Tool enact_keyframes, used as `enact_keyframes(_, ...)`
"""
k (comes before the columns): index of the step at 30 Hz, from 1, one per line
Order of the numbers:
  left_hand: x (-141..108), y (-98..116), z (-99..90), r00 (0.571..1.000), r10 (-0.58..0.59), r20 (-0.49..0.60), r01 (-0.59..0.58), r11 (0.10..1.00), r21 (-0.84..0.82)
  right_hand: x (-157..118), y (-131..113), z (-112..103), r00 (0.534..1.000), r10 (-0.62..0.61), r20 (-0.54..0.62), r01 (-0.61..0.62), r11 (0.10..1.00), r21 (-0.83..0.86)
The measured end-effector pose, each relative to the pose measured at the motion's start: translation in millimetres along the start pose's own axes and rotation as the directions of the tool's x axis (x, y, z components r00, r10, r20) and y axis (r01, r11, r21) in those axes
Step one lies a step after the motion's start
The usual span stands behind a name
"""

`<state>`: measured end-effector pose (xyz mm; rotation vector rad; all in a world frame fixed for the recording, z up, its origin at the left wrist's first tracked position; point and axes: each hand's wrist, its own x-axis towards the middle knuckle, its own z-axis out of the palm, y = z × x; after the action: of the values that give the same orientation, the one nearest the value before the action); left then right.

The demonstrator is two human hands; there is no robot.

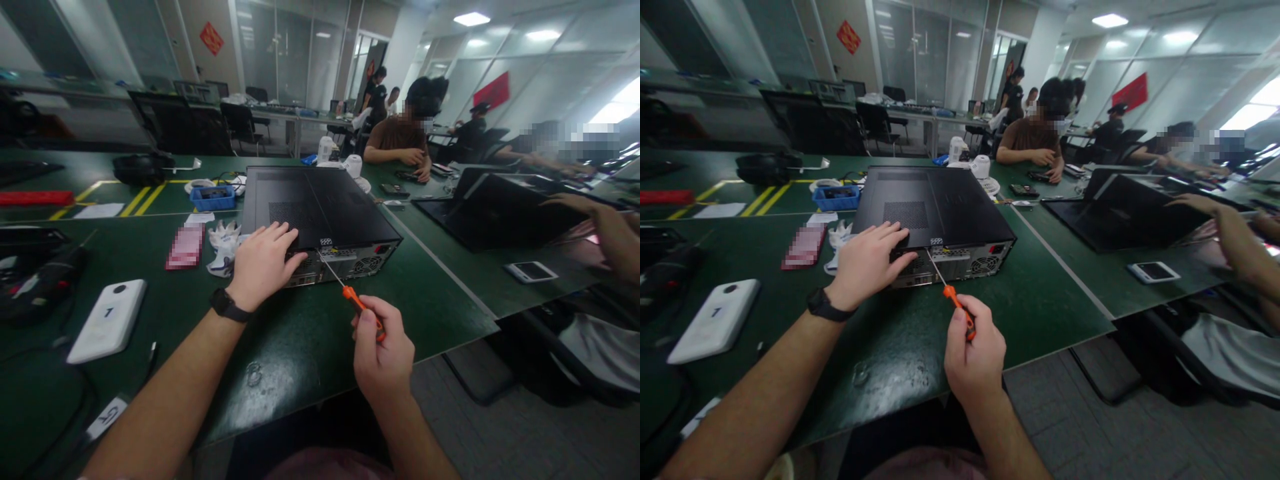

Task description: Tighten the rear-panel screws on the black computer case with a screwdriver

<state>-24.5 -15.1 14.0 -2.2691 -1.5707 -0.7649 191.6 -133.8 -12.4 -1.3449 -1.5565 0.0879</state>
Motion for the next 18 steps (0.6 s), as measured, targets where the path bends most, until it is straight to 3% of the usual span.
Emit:
enact_keyframes(2,-0.1,-0.1,-0.1,1.000,0.004,-0.001,-0.004,1.000,0.006,0.0,-0.4,-1.5,1.000,0.014,0.027,-0.014,1.000,0.016)
enact_keyframes(10,0.4,-0.3,-1.4,1.000,0.003,0.000,-0.003,1.000,-0.007,3.7,-5.5,-3.2,0.989,-0.145,-0.001,0.145,0.989,-0.028)
enact_keyframes(18,0.8,0.4,-1.7,1.000,-0.003,0.007,0.003,1.000,-0.007,-2.6,5.5,2.8,0.998,-0.049,-0.033,0.050,0.998,0.033)
